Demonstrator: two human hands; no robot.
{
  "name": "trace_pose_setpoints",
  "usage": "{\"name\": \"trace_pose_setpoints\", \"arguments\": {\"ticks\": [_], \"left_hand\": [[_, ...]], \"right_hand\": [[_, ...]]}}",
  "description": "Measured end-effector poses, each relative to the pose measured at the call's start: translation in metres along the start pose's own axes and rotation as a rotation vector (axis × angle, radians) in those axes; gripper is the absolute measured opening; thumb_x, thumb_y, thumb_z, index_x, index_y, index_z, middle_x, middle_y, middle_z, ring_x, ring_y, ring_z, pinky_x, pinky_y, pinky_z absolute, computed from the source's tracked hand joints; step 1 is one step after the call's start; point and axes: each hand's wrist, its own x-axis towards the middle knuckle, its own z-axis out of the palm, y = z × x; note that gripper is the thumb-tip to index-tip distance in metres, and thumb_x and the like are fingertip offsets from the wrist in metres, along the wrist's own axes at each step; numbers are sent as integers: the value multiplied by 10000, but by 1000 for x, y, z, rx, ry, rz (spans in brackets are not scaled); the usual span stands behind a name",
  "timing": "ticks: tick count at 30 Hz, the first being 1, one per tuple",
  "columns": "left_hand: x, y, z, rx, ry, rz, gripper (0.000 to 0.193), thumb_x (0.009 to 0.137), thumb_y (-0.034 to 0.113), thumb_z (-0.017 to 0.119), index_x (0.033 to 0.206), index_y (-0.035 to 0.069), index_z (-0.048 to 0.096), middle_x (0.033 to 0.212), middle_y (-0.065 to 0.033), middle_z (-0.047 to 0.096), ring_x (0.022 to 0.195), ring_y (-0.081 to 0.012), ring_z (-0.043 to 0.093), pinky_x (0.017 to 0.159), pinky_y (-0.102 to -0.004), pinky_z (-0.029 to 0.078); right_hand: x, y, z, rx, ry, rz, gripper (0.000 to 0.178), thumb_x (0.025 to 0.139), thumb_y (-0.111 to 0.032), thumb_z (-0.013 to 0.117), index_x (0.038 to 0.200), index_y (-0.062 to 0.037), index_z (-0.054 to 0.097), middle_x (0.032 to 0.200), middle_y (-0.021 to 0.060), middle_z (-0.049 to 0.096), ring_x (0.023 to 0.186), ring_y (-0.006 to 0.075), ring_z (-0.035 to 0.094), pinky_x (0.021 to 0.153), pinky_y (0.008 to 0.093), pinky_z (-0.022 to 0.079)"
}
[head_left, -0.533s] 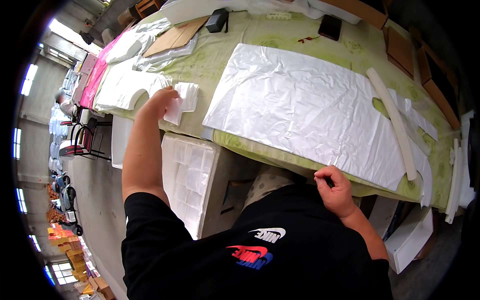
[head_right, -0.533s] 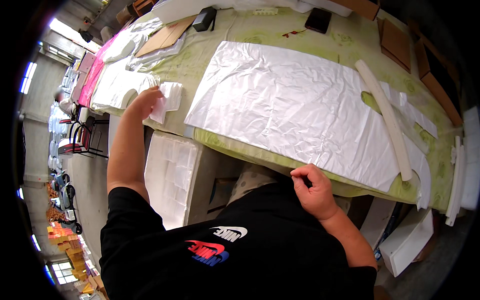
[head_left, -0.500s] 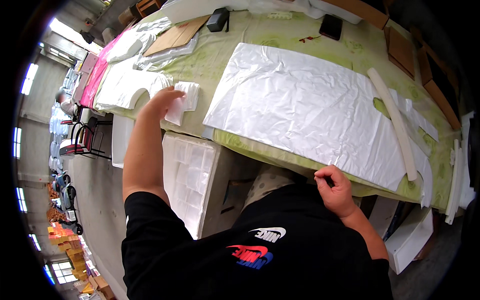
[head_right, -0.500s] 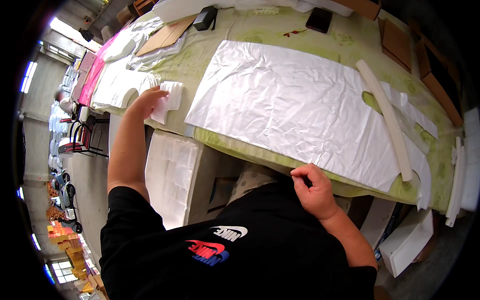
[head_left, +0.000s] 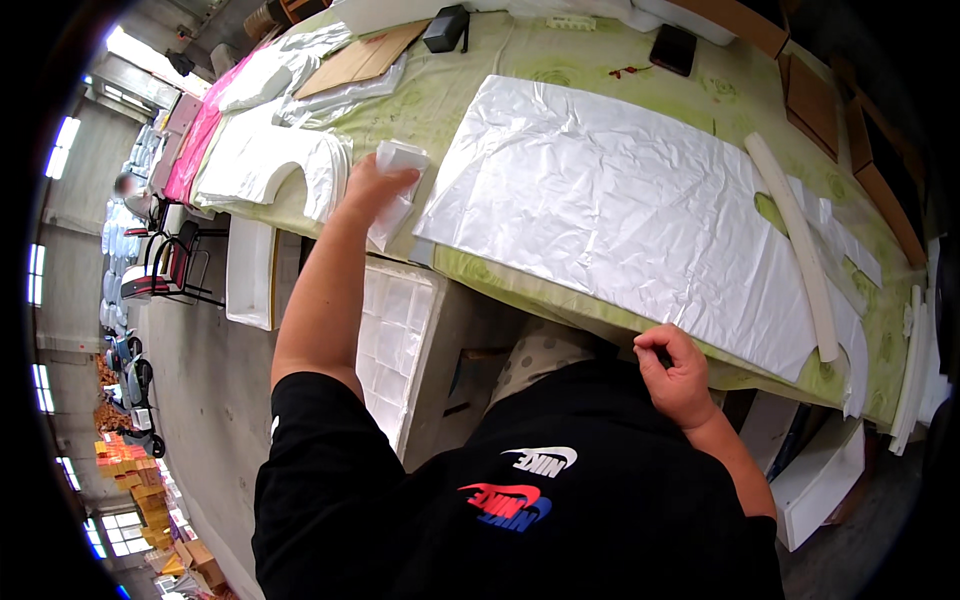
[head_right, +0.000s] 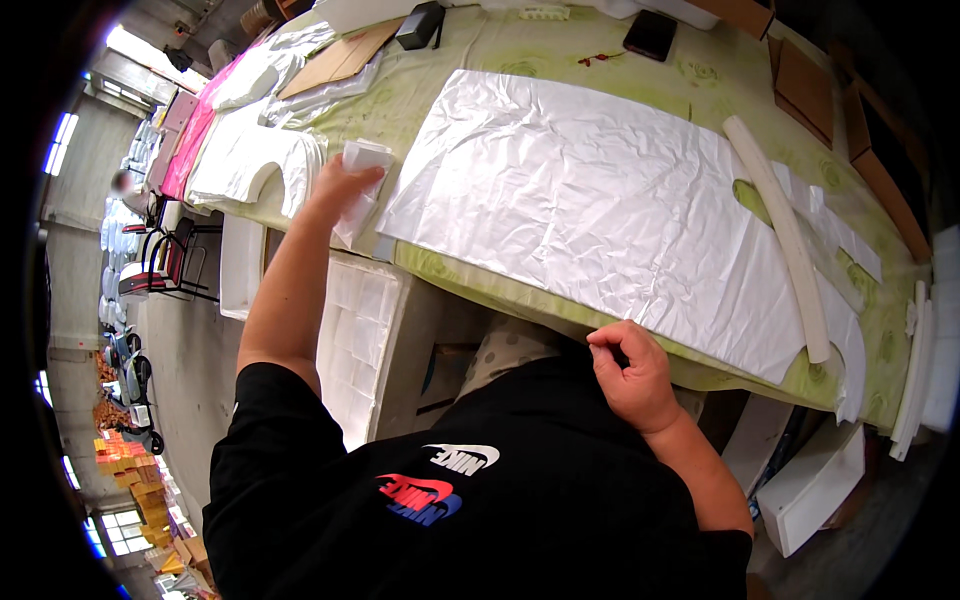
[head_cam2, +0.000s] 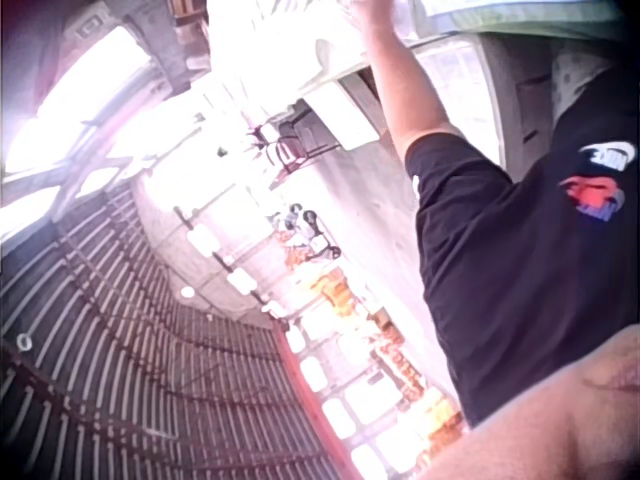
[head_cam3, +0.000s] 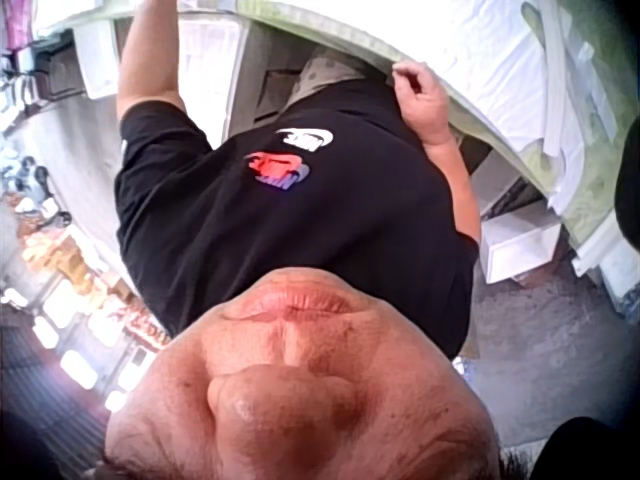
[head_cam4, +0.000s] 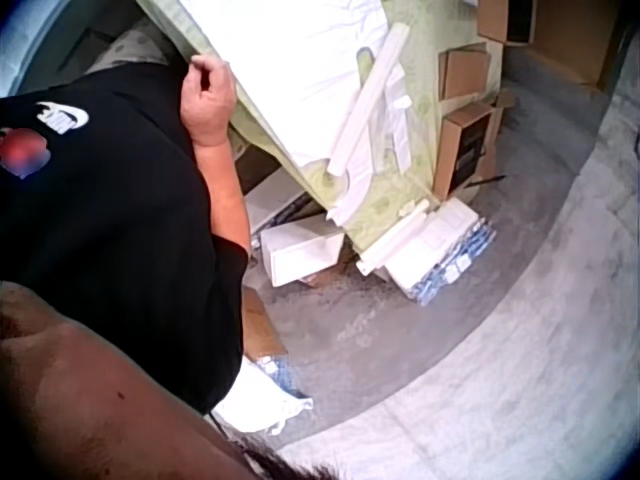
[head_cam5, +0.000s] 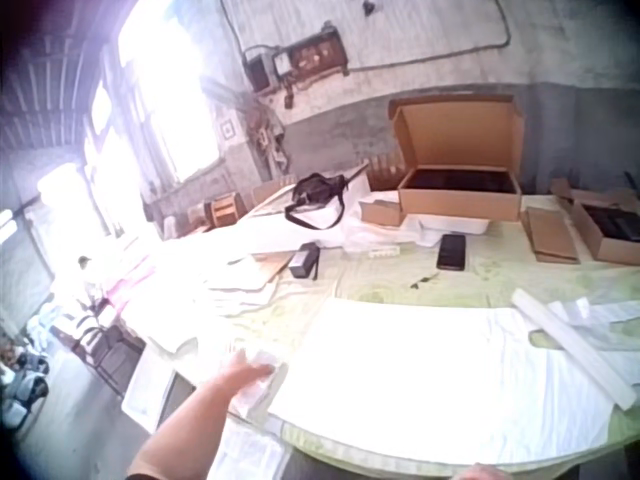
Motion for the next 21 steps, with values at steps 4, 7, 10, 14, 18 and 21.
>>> {"name": "trace_pose_setpoints", "arguments": {"ticks": [4,7,10,14,18,21], "left_hand": [[5,-8,18,-63,177,104,696,729,328,898,1285,15,620,1159,-149,715,1022,-253,697,901,-389,547],[27,-21,21,-406,134,184,812,721,333,905,1374,11,543,1211,-173,697,1068,-287,690,941,-398,544],[35,-21,13,111,76,209,859,697,322,923,1385,2,521,1230,-188,692,1100,-321,688,970,-412,543],[39,7,-4,138,-137,74,951,633,311,954,1412,-2,507,1246,-203,688,1141,-328,681,1002,-405,533],[64,11,-9,335,-193,35,986,603,304,965,1418,-4,504,1239,-192,699,1146,-304,685,998,-384,529],[70,8,-7,326,-214,54,900,632,286,950,1379,2,534,1234,-185,702,1123,-296,691,982,-382,532]], "right_hand": [[-1,0,1,-7,0,2,111,903,21,685,999,-34,672,866,61,637,744,152,598,689,272,495],[-1,-3,1,-28,-2,3,115,902,24,684,1001,-33,673,872,63,640,752,151,605,694,269,500],[0,-4,2,-37,-3,16,118,902,27,684,1004,-32,674,882,64,645,763,150,614,700,269,506],[1,-4,3,-67,7,11,119,901,25,687,1004,-31,674,890,66,649,769,150,622,700,270,510],[2,-4,5,-74,-10,-7,123,899,27,685,1007,-31,672,894,68,652,768,151,627,697,271,513],[2,-8,6,-59,-24,10,126,897,27,682,1008,-31,670,894,69,651,762,152,625,694,270,512]]}}
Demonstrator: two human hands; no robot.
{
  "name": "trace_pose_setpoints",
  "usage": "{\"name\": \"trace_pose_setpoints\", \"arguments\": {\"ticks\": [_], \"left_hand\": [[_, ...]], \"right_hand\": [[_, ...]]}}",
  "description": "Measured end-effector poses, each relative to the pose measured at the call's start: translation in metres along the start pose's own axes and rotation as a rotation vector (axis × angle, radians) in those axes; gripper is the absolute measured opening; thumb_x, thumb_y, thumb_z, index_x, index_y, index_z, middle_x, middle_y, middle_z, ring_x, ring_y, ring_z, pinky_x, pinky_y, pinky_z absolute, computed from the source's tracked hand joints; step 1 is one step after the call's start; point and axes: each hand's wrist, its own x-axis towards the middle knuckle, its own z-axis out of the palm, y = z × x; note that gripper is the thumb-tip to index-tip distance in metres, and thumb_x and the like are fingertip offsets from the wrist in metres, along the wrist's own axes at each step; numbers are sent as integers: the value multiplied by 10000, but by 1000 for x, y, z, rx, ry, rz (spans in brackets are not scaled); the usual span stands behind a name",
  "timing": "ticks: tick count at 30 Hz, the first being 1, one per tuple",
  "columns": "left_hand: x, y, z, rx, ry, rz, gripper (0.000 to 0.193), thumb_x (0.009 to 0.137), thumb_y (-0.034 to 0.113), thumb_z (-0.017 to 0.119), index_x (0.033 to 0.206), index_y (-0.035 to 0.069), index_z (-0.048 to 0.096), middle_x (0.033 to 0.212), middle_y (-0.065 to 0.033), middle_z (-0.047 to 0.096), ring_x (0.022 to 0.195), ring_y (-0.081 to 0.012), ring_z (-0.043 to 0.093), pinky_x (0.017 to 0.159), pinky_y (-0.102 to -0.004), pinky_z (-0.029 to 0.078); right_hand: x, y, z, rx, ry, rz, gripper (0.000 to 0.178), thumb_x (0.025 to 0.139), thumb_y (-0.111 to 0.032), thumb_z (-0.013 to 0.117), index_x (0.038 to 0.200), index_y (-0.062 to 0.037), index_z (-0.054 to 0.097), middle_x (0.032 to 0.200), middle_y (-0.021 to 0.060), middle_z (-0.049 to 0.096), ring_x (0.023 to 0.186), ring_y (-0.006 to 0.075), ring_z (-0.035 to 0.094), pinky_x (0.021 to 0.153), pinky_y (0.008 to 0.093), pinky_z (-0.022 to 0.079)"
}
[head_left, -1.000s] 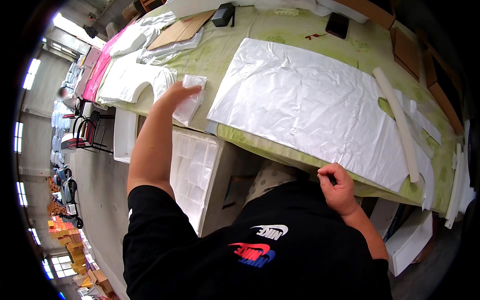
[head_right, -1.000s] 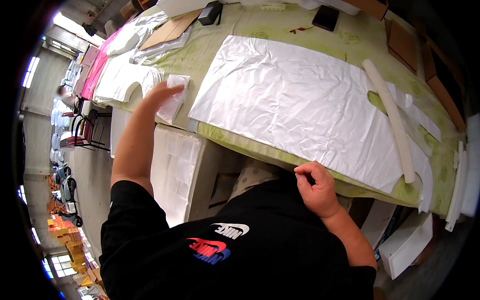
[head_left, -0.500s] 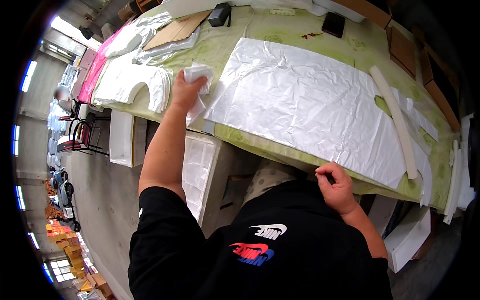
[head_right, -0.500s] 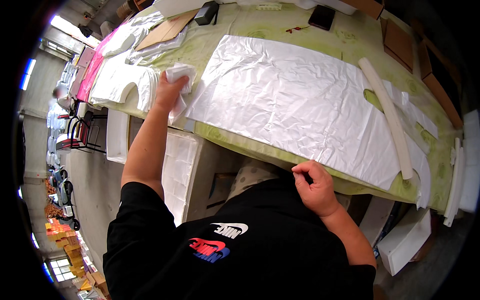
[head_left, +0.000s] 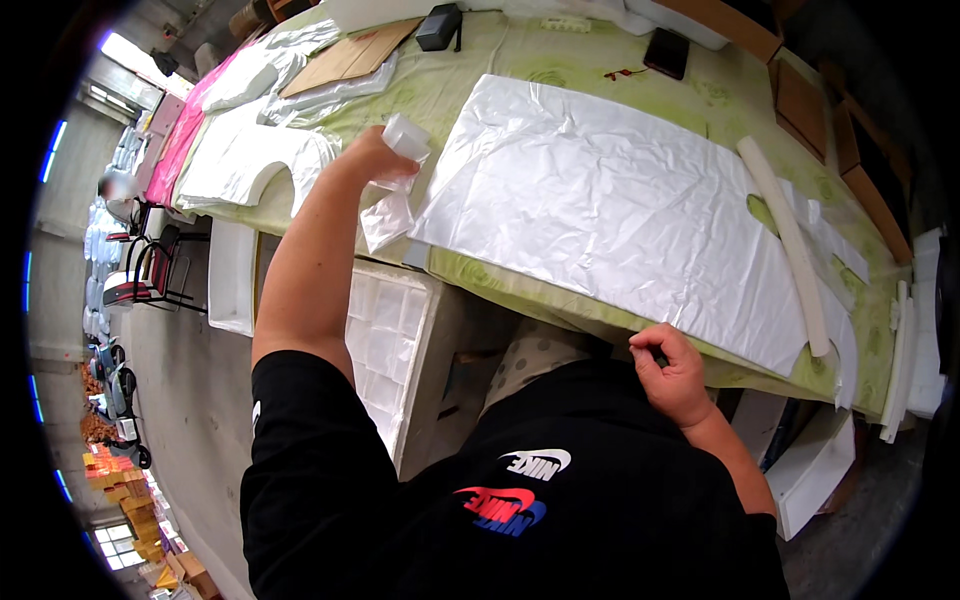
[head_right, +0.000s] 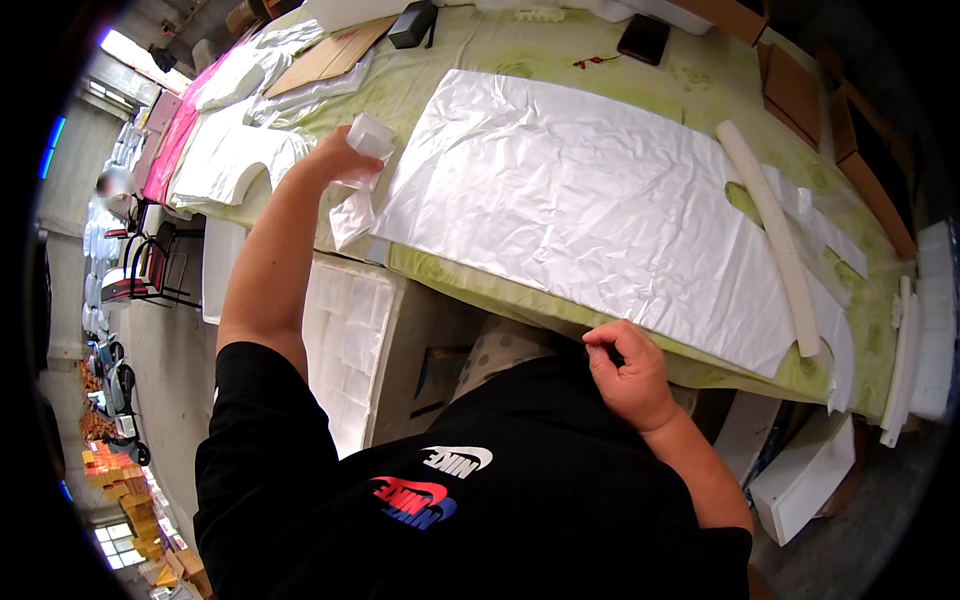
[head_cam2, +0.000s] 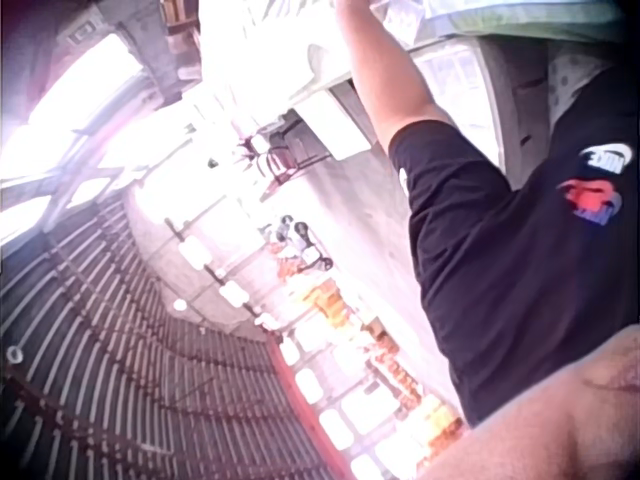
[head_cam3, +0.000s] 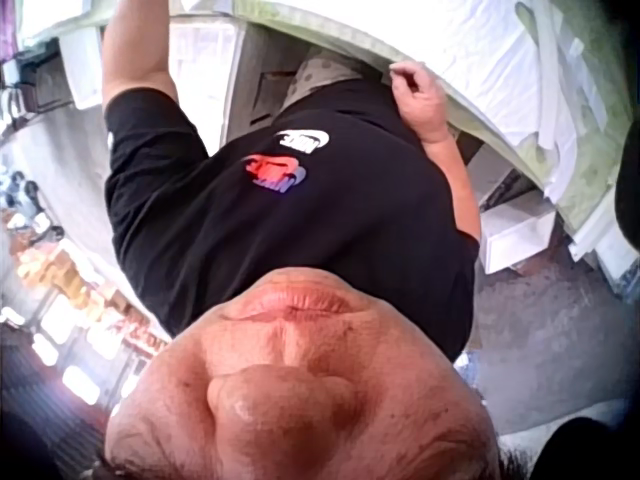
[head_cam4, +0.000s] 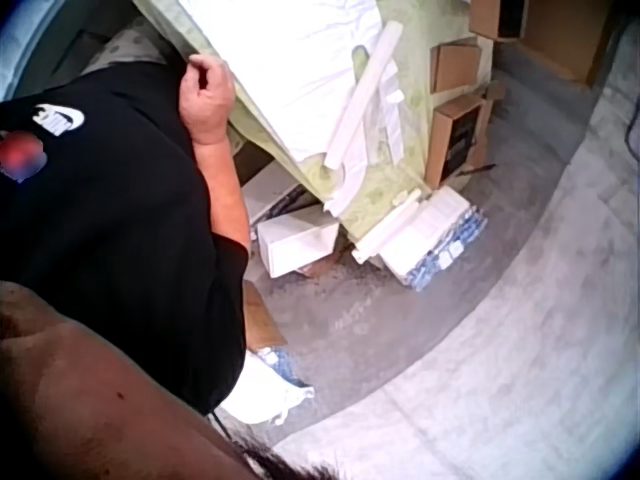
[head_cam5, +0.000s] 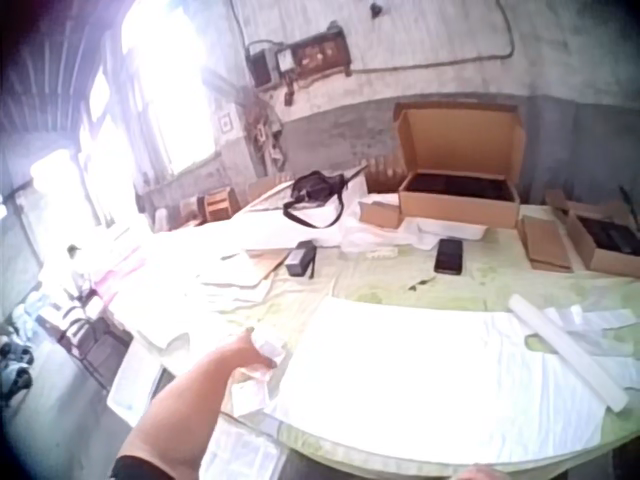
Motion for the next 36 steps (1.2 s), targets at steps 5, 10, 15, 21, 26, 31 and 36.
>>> {"name": "trace_pose_setpoints", "arguments": {"ticks": [5,10,15,21,26,31,36], "left_hand": [[-47,51,-2,-476,69,118,695,738,180,906,1322,12,568,1182,-146,711,1063,-237,693,931,-371,546],[-112,101,58,-878,139,552,641,771,57,890,1304,25,536,1142,-80,693,1060,-176,664,921,-345,556],[-168,134,136,-807,62,739,1116,684,98,947,1581,42,286,1330,-125,591,1213,-229,594,1032,-376,505],[-188,131,168,-910,11,849,1363,628,323,994,1624,7,118,1349,-184,577,1228,-309,604,1067,-412,473],[-192,135,165,-900,22,904,1081,750,151,702,1623,-20,89,1403,-269,517,1299,-391,544,1115,-413,428],[-199,139,176,-955,130,747,849,823,26,601,1600,22,262,1256,-201,578,1137,-278,588,1052,-370,457],[-233,122,156,-1297,-11,514,769,871,-19,558,1590,42,291,1109,-143,644,955,-166,631,863,-320,536]], "right_hand": [[4,-13,-6,23,2,13,172,883,24,678,1047,-25,660,912,70,647,779,162,623,719,280,517],[58,-28,4,-79,34,-137,551,816,-47,727,1344,-35,571,1286,150,603,1171,289,597,997,374,492],[109,-7,32,-206,-16,-242,978,777,-101,779,1592,-42,241,1498,252,436,1386,413,434,1180,440,364],[109,12,55,-22,-36,-278,926,836,-34,721,1605,-47,206,1458,225,484,1320,367,525,1138,434,424],[100,10,66,226,61,-149,849,925,47,644,1618,-81,171,1413,172,525,1263,255,571,1065,375,492],[94,-9,69,329,36,19,844,947,56,632,1624,-96,151,1380,157,549,1233,245,589,1043,365,495],[78,-40,70,423,-99,69,947,907,28,687,1639,-102,100,1397,158,522,1213,225,585,1030,365,501]]}}
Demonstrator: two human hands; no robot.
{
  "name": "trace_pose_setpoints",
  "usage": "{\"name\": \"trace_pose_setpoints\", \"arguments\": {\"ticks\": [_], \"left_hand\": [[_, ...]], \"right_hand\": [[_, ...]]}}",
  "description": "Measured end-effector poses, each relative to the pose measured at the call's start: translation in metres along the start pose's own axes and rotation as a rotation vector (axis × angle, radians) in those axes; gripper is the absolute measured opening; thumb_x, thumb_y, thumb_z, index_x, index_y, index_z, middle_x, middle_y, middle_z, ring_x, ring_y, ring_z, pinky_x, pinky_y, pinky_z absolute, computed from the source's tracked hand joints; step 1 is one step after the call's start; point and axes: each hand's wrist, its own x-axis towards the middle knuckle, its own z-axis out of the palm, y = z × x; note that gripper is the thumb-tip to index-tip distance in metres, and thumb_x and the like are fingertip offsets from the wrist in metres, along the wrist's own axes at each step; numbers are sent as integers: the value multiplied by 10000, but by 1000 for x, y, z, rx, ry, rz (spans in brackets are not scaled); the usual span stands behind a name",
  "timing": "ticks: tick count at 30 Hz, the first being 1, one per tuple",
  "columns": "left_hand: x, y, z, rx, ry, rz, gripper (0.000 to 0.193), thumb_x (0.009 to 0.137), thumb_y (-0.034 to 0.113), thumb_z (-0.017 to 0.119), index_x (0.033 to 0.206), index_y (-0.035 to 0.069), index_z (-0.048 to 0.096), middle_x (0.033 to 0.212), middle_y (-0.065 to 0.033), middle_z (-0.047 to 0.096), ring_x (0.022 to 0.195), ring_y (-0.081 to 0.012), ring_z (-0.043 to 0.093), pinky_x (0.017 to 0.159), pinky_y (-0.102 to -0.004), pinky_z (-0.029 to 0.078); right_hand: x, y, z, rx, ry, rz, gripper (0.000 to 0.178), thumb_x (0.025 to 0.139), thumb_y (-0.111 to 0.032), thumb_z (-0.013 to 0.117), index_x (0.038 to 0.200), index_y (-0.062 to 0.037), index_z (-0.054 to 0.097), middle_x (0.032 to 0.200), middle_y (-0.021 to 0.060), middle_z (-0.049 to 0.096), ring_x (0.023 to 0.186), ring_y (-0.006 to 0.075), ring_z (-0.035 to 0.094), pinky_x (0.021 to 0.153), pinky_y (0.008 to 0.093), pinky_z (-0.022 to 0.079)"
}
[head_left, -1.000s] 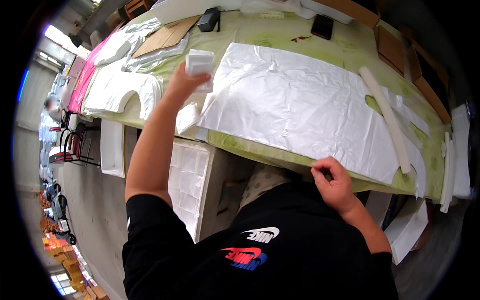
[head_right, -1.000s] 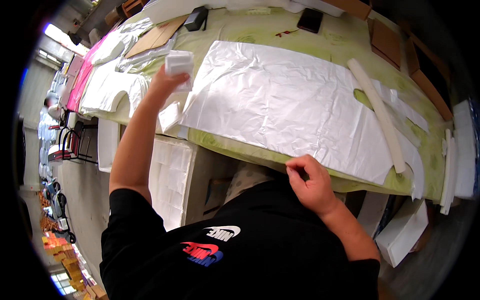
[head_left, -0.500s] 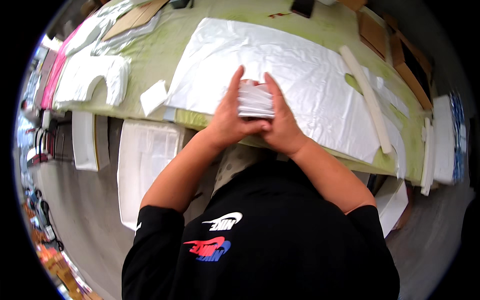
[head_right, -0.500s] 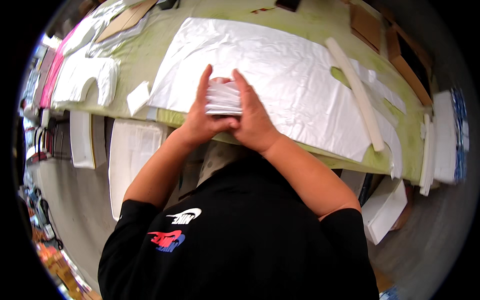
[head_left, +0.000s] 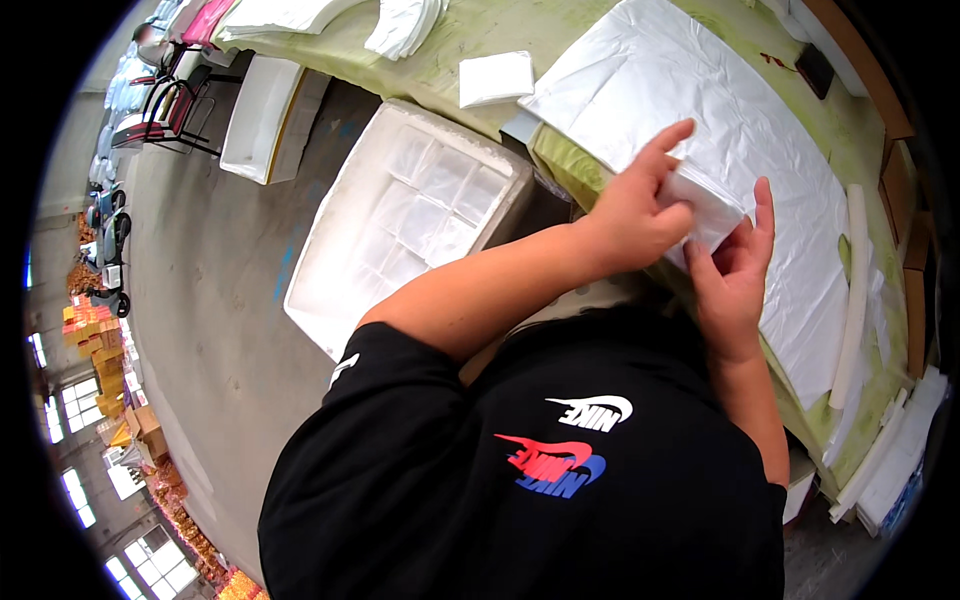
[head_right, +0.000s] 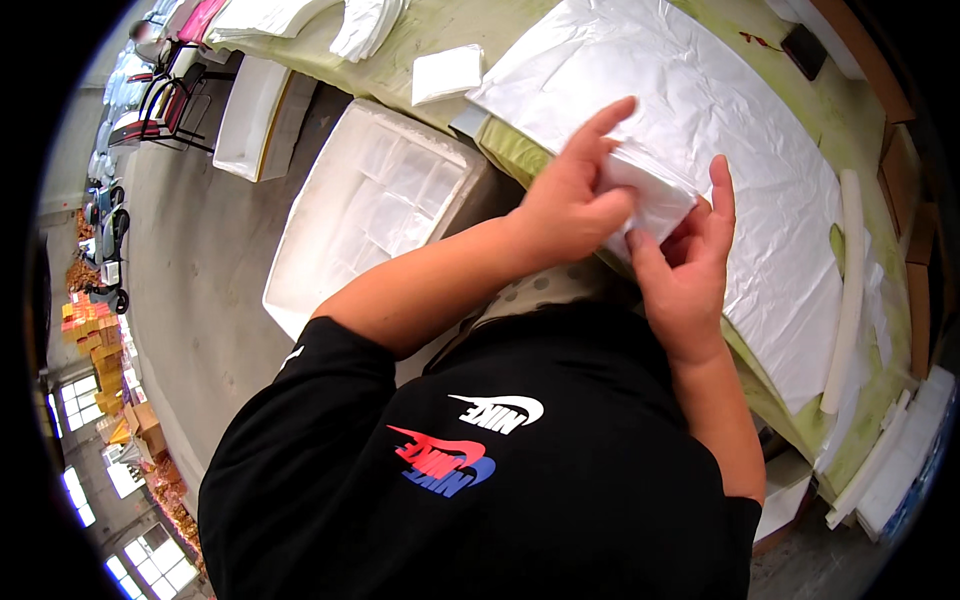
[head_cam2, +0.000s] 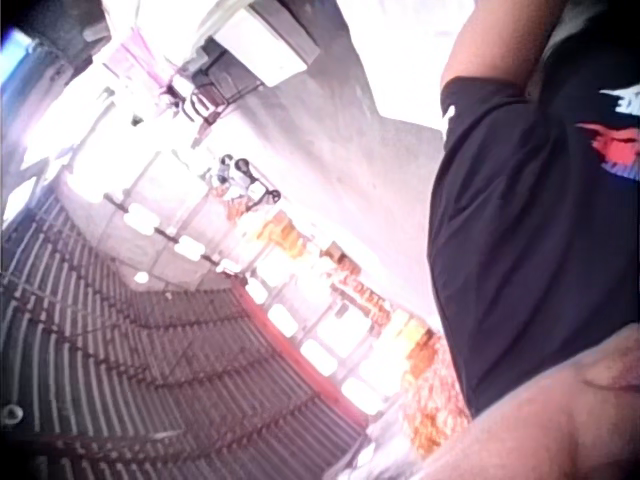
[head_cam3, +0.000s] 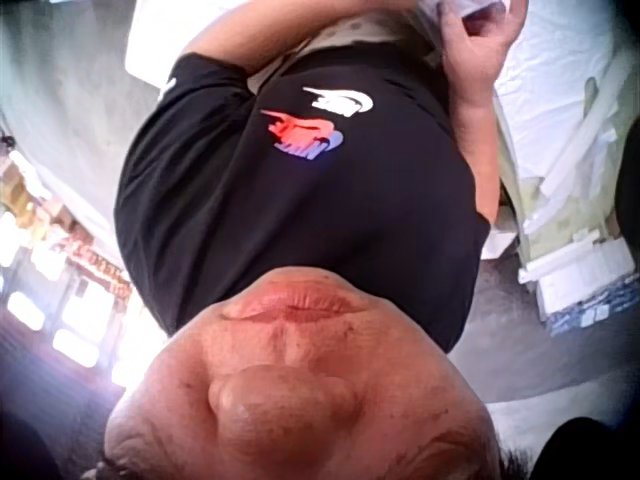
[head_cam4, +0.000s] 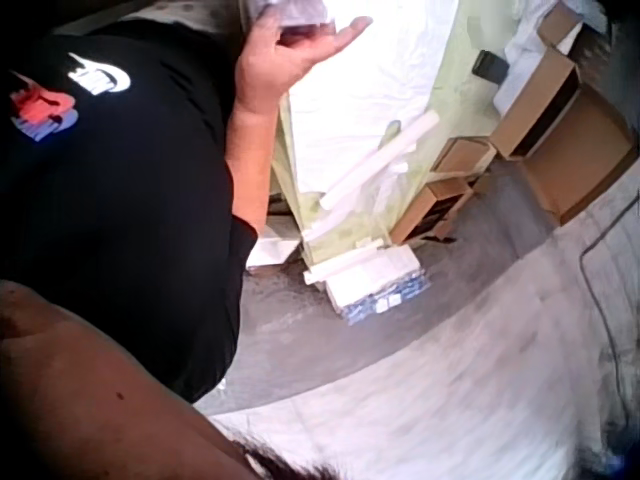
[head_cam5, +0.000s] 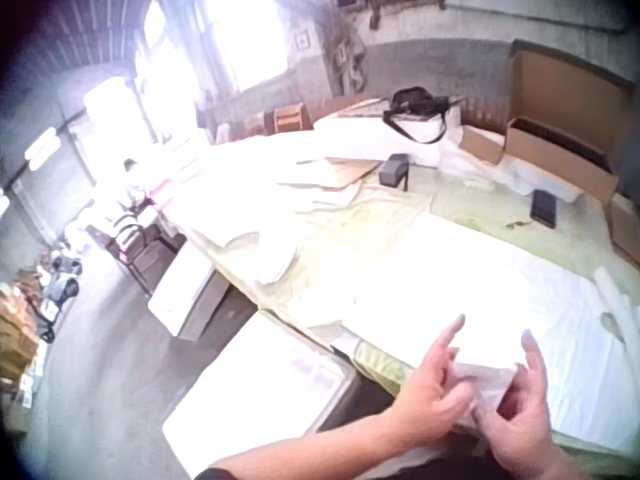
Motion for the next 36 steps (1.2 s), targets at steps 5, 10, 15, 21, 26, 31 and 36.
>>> {"name": "trace_pose_setpoints", "arguments": {"ticks": [5,10,15,21,26,31,36], "left_hand": [[-37,35,-103,-443,139,-197,713,907,-57,541,1580,46,328,1168,-110,637,1020,-189,637,971,-327,513],[-88,66,-252,-34,490,-471,617,893,30,573,1501,46,475,1238,-75,636,1137,-188,603,1004,-350,491],[-136,38,-317,323,538,-677,559,889,48,575,1448,66,552,1239,-71,635,1125,-188,610,981,-347,499],[-123,4,-320,507,477,-823,557,894,39,561,1450,61,568,1187,-85,678,1050,-157,650,919,-302,524],[-148,-38,-320,1063,536,-450,637,903,226,682,1489,43,512,1365,-220,626,1304,-325,584,1117,-365,437],[-167,-31,-289,1158,508,-344,761,842,180,747,1529,54,444,1521,-186,494,1424,-313,462,1170,-378,384],[-179,-46,-288,1008,559,-307,765,831,136,756,1526,59,446,1523,-158,497,1432,-288,448,1189,-367,357]], "right_hand": [[-21,-9,-10,55,-193,33,916,884,5,697,1634,-95,180,1384,133,517,1155,193,591,1032,346,485],[-38,8,-29,16,-262,163,704,919,30,656,1558,-61,377,1304,100,580,1107,168,590,1000,323,481],[-39,13,-30,17,-329,207,624,931,44,636,1515,-48,439,1261,81,604,1089,164,591,1000,320,482],[-38,16,-30,20,-365,241,561,937,48,628,1475,-43,497,1244,71,618,1088,154,596,1000,312,485],[-39,16,-32,-4,-337,256,542,939,47,629,1461,-47,517,1231,71,629,1094,151,607,994,310,494],[-38,17,-32,-4,-326,269,527,942,44,632,1451,-44,528,1225,69,635,1097,149,610,998,305,496],[-36,18,-30,0,-340,275,517,944,40,638,1445,-41,534,1221,68,638,1099,144,608,999,298,494]]}}
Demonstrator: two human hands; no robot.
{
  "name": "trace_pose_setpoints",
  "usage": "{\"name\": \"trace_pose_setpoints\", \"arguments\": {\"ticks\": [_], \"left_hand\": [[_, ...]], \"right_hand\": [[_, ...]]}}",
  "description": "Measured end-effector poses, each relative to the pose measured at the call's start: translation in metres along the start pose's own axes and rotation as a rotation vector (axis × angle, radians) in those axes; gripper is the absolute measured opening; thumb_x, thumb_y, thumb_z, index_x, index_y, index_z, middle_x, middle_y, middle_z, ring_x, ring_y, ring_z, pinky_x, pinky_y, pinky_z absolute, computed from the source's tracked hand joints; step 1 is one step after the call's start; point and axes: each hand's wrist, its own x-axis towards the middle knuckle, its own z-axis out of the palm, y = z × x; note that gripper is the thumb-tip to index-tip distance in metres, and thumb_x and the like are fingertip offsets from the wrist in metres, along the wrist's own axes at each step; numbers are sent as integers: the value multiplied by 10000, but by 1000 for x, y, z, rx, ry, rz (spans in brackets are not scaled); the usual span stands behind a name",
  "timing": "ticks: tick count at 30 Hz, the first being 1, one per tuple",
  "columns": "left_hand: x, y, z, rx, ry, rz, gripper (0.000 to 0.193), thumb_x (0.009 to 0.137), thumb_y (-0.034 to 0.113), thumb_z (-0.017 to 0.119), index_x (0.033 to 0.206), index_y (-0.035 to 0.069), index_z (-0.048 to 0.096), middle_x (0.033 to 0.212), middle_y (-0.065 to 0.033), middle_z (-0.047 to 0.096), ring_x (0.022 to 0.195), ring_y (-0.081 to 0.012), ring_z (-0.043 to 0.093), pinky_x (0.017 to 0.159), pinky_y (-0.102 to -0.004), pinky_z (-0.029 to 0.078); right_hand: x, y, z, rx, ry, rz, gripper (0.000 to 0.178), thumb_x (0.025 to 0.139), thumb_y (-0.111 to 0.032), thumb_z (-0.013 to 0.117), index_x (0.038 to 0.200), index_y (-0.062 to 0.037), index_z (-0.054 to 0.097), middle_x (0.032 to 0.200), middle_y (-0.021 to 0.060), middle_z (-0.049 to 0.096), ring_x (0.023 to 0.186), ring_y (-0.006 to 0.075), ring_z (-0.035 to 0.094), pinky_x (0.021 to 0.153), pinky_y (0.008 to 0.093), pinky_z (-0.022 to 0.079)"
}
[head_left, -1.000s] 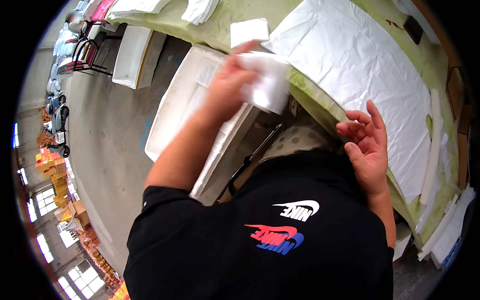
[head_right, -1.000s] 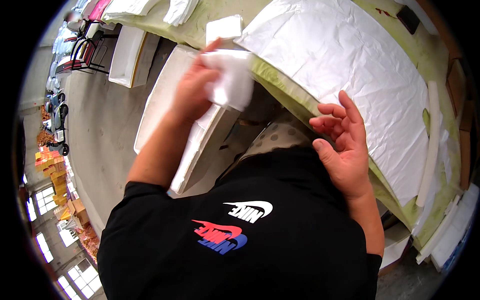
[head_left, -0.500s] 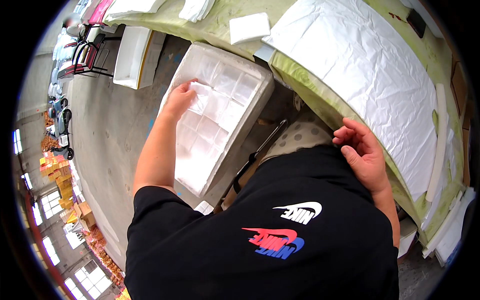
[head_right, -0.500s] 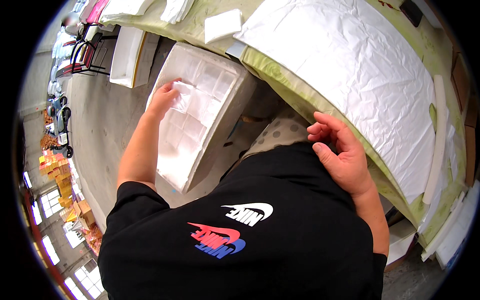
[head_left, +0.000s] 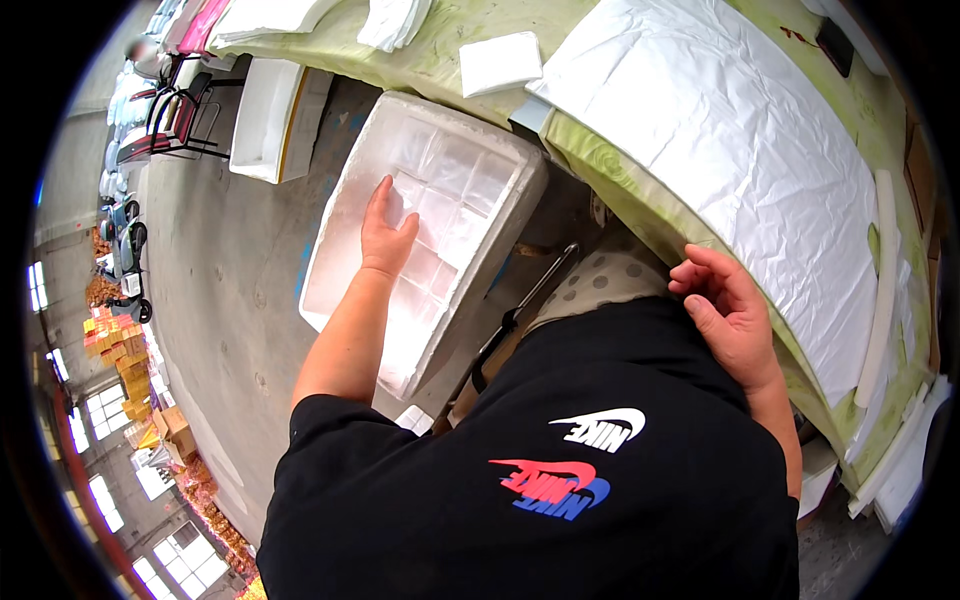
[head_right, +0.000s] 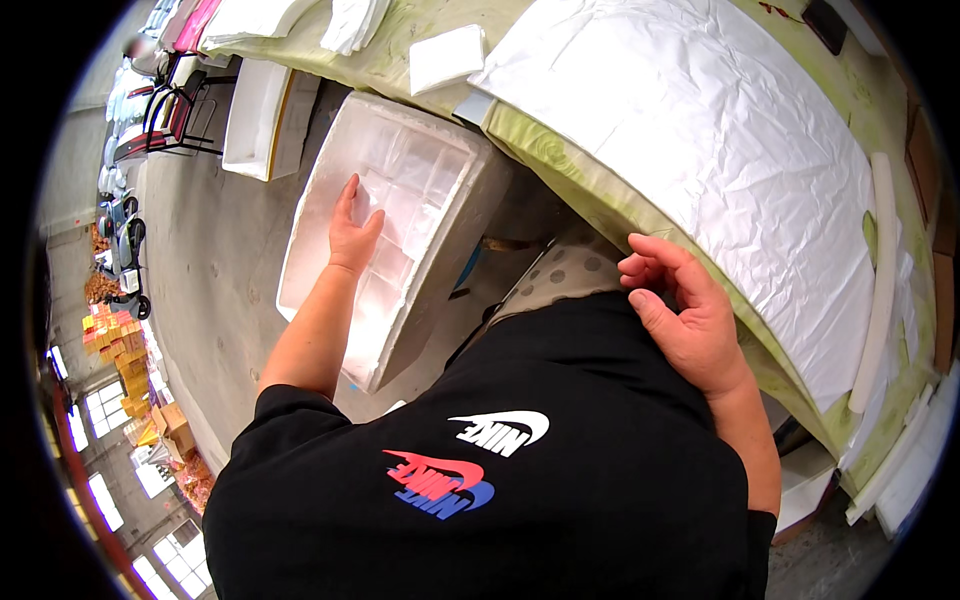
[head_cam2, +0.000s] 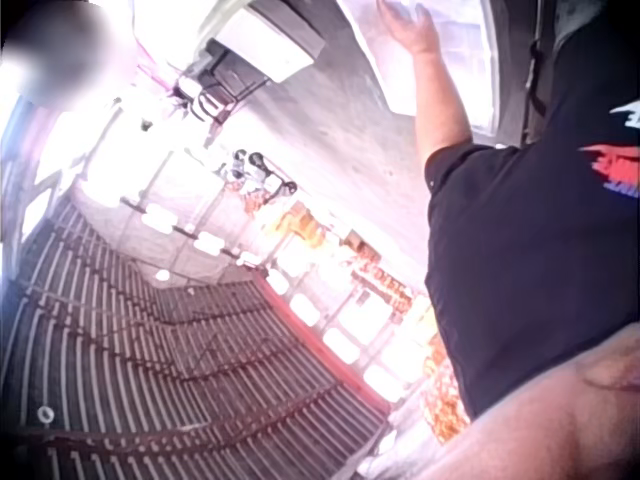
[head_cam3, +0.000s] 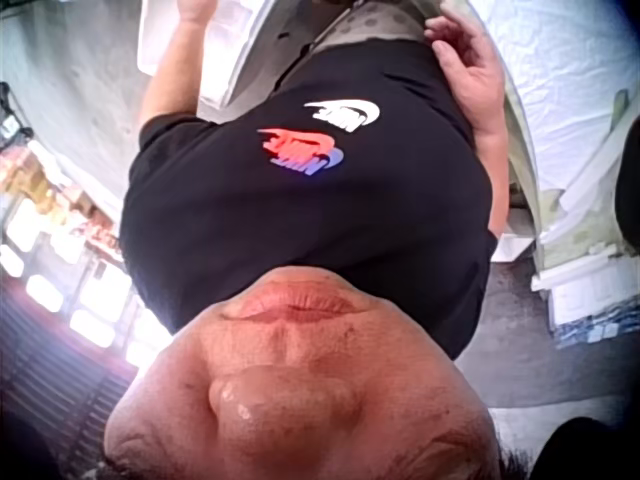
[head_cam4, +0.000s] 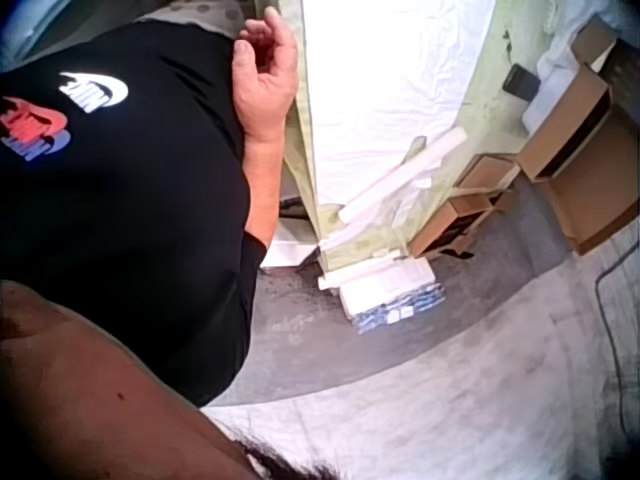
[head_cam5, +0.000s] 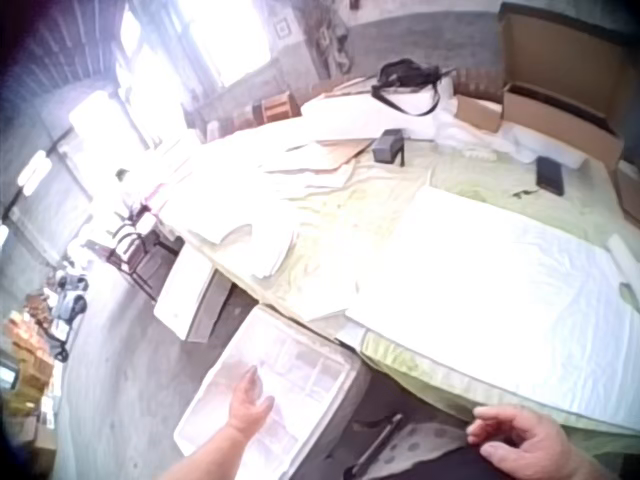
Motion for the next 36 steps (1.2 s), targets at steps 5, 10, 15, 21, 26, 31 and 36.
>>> {"name": "trace_pose_setpoints", "arguments": {"ticks": [5,10,15,21,26,31,36], "left_hand": [[-10,-20,12,-454,395,-249,670,880,112,705,1508,73,475,1521,-119,498,1415,-266,452,1171,-362,356],[-9,-3,13,-604,550,-592,592,912,115,703,1457,35,486,1460,-102,496,1325,-228,487,1110,-352,397],[-2,-6,18,-638,522,-650,620,898,124,742,1453,26,483,1457,-109,495,1311,-225,499,1104,-346,403],[1,-2,20,-661,478,-697,643,885,104,745,1466,29,479,1485,-127,483,1336,-238,494,1121,-347,404],[-7,-9,14,-664,473,-697,629,890,85,737,1461,31,478,1447,-120,498,1281,-233,529,1074,-365,449],[-22,13,7,-730,478,-671,518,935,60,714,1403,56,491,1231,-66,537,1069,-170,601,914,-341,526],[-48,28,18,-876,294,-620,401,944,45,711,1307,70,542,1092,-45,562,953,-137,605,796,-284,527]], "right_hand": [[0,1,-1,-4,-1,-1,514,944,41,641,1441,-40,537,1219,67,639,1101,141,604,1000,299,496],[-1,3,-1,12,13,5,504,946,42,643,1434,-40,546,1216,62,642,1099,136,602,992,296,499],[-1,4,-1,5,9,22,482,950,38,647,1418,-38,563,1208,60,648,1095,131,600,983,288,500],[-1,6,-2,17,21,30,470,953,30,651,1411,-35,568,1203,61,651,1093,130,600,980,287,500],[-1,7,-3,22,19,26,463,958,22,652,1410,-31,568,1200,60,650,1095,131,601,979,285,500],[0,8,-3,17,18,41,461,962,12,654,1412,-34,566,1198,58,648,1098,130,601,979,284,499],[2,12,-2,39,14,20,459,962,5,657,1410,-36,567,1195,60,649,1096,128,602,979,284,500]]}}
